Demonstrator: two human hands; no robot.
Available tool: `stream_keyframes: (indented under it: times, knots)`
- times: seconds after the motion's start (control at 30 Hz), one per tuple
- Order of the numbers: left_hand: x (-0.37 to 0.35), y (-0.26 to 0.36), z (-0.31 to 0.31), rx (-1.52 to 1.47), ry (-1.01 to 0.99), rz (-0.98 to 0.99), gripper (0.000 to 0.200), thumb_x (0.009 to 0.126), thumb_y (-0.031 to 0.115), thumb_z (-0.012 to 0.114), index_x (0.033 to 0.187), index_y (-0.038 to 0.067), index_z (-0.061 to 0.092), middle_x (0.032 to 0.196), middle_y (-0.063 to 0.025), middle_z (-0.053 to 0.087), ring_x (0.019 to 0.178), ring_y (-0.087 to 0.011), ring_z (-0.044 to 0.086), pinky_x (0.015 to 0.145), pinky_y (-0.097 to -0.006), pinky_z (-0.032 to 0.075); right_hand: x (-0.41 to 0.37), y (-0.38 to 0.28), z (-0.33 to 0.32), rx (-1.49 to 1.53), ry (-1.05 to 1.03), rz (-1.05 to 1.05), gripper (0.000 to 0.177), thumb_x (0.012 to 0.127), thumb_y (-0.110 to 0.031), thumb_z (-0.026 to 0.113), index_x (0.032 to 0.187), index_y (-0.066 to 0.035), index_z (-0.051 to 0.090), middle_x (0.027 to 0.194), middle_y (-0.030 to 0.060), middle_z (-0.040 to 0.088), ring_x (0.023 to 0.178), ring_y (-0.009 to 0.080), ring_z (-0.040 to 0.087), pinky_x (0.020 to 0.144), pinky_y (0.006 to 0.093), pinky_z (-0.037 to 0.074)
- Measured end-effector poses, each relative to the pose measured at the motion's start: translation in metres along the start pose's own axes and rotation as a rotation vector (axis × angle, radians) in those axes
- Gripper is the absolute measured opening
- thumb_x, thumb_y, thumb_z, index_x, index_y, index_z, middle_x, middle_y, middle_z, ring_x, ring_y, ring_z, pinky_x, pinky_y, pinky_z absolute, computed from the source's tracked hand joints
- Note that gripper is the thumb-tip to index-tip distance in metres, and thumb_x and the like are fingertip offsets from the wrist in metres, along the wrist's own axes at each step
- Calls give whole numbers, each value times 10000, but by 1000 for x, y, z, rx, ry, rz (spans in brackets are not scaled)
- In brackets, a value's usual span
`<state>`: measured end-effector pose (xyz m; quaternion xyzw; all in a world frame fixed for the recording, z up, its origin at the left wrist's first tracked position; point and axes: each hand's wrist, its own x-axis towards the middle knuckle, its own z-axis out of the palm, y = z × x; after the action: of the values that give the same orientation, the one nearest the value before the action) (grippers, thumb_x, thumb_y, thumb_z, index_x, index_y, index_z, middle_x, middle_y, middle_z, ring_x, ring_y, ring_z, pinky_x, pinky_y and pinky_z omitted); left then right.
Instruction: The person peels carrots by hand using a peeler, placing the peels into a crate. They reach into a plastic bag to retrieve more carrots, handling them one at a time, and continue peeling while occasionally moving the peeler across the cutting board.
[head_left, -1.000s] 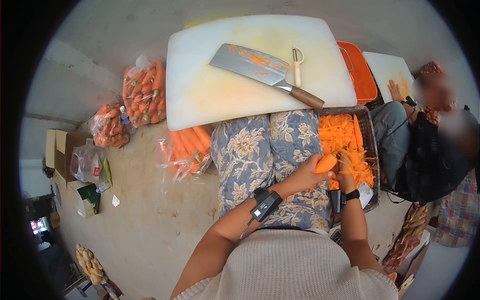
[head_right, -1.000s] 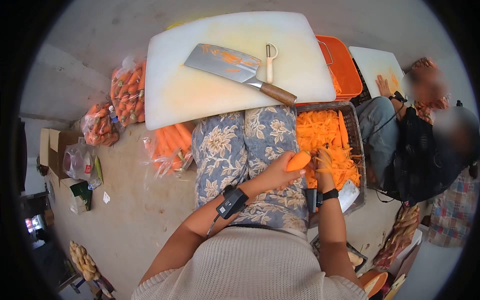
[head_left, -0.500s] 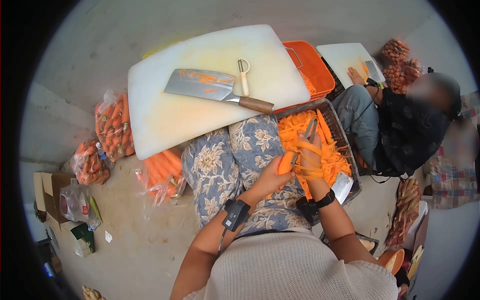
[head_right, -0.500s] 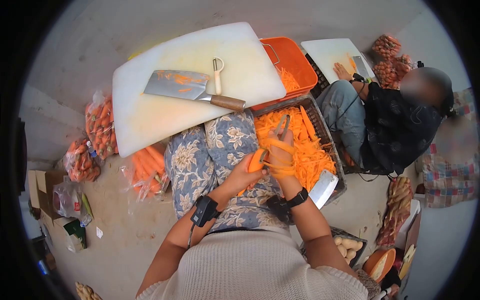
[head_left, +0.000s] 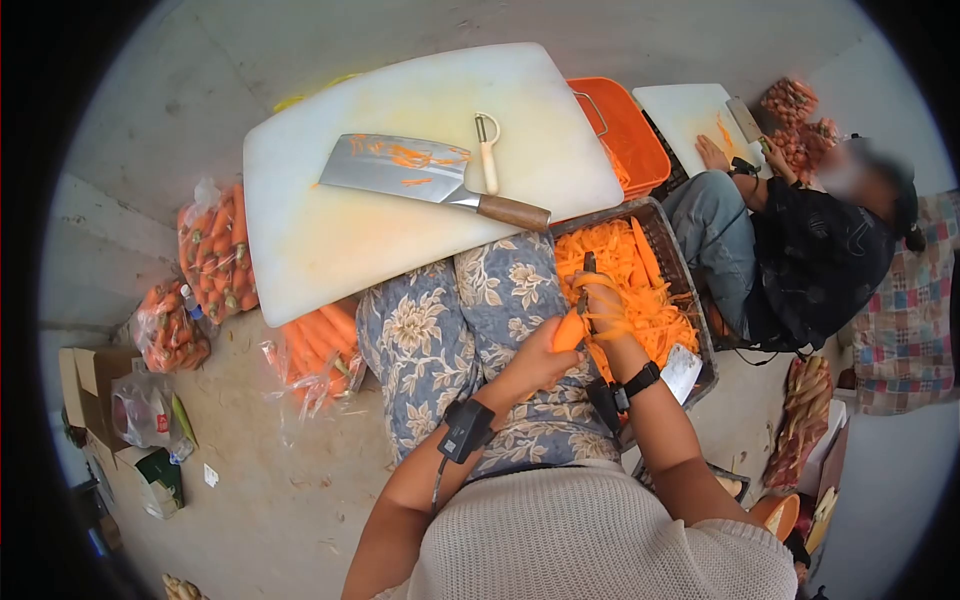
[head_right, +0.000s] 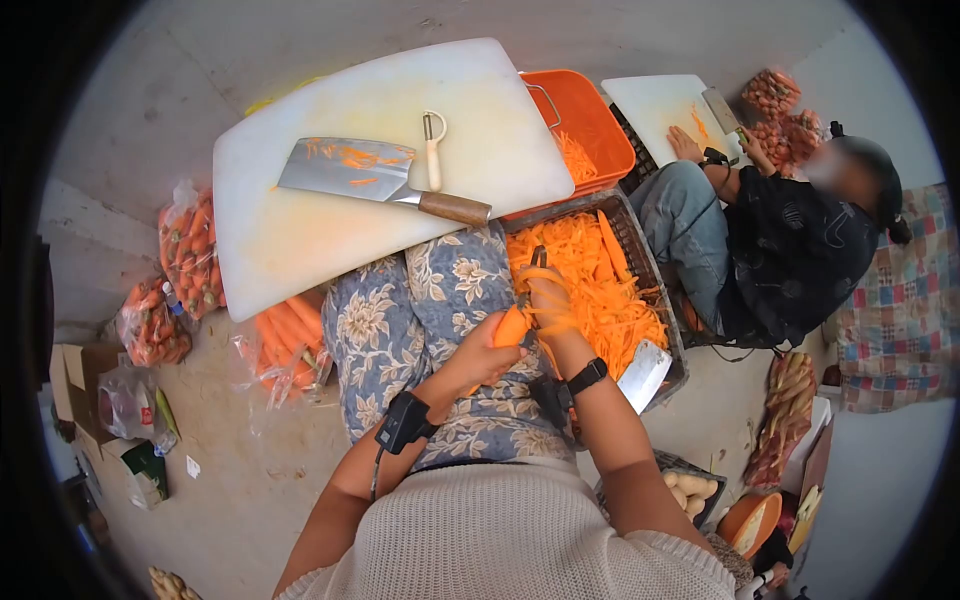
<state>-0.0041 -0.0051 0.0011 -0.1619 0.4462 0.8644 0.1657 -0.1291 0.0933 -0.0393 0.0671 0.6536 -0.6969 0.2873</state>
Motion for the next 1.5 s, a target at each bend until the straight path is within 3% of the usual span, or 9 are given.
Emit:
stream_keyframes:
  times: [0.13, 0.23, 0.3, 0.4, 0.67, 1.07, 1.17, 1.3, 1.5]
  knots:
    - [0, -10, -2, 83, -99, 13, 403, 799, 85, 611, 1136, 80, 392, 616, 23, 427, 390, -32, 325, 343, -190, 249, 27, 16, -22, -163, 110, 92, 130, 848, -214, 539, 878, -88, 525, 759, 24, 516, 610, 115, 509, 508, 248, 425]
    - [1, -13, 3, 249, -135, 291, 418, 806, 122, 625, 1138, 86, 374, 663, 13, 450, 400, -26, 341, 346, -181, 267, 21, 20, -35, -24, 225, 285, 122, 847, -233, 530, 848, -111, 517, 755, 19, 514, 606, 121, 503, 511, 247, 424]
    - [-5, -1, 1, 70, -91, 4, 436, 822, 158, 624, 1153, 95, 347, 696, 6, 467, 411, -26, 370, 349, -180, 296, 20, 38, -50, 30, 180, 279, 134, 837, -254, 543, 837, -122, 517, 757, 13, 519, 604, 120, 502, 508, 245, 419]
    - [-2, -4, -2, 0, -122, 40, 388, 874, 197, 563, 1167, 94, 332, 738, -16, 486, 432, -54, 418, 356, -189, 333, 10, 26, -48, 76, 192, 271, 155, 832, -255, 555, 863, -105, 529, 760, 14, 527, 604, 113, 504, 497, 251, 418]
    - [1, -13, -3, -251, -90, 64, 363, 900, 292, 524, 1157, 81, 378, 735, -10, 491, 593, -78, 506, 468, -207, 423, -24, -22, -14, 114, 209, -167, 198, 861, -232, 539, 983, -77, 518, 909, 46, 574, 935, 164, 562, 774, 357, 484]
    - [-1, -7, 3, -91, -51, 49, 504, 818, 27, 571, 1247, 88, 312, 627, 9, 445, 385, -47, 338, 342, -188, 264, -29, -14, 31, -151, 185, -680, 218, 826, -160, 594, 929, -26, 457, 816, 55, 511, 686, 89, 488, 579, 214, 421]
    - [-1, -2, 4, -61, -20, -2, 514, 809, 23, 574, 1248, 91, 316, 621, 12, 437, 389, -42, 335, 341, -190, 244, -12, -4, 14, -72, 109, -252, 145, 822, -141, 565, 873, -30, 488, 730, 33, 506, 620, 84, 472, 523, 221, 398]
    - [0, -1, -1, -84, -28, -33, 525, 791, 14, 578, 1244, 82, 321, 617, 7, 431, 393, -45, 345, 340, -200, 235, -13, -12, 15, -12, 40, -175, 112, 813, -149, 538, 787, -42, 518, 657, 9, 482, 565, 82, 452, 485, 236, 374]
    - [0, 2, -2, -78, -26, -51, 535, 773, 4, 574, 1242, 69, 323, 616, -1, 427, 396, -49, 355, 337, -208, 237, 1, -20, 7, -42, 7, 102, 313, 792, -273, 570, 947, -2, 546, 849, 62, 565, 739, 151, 541, 634, 275, 445]
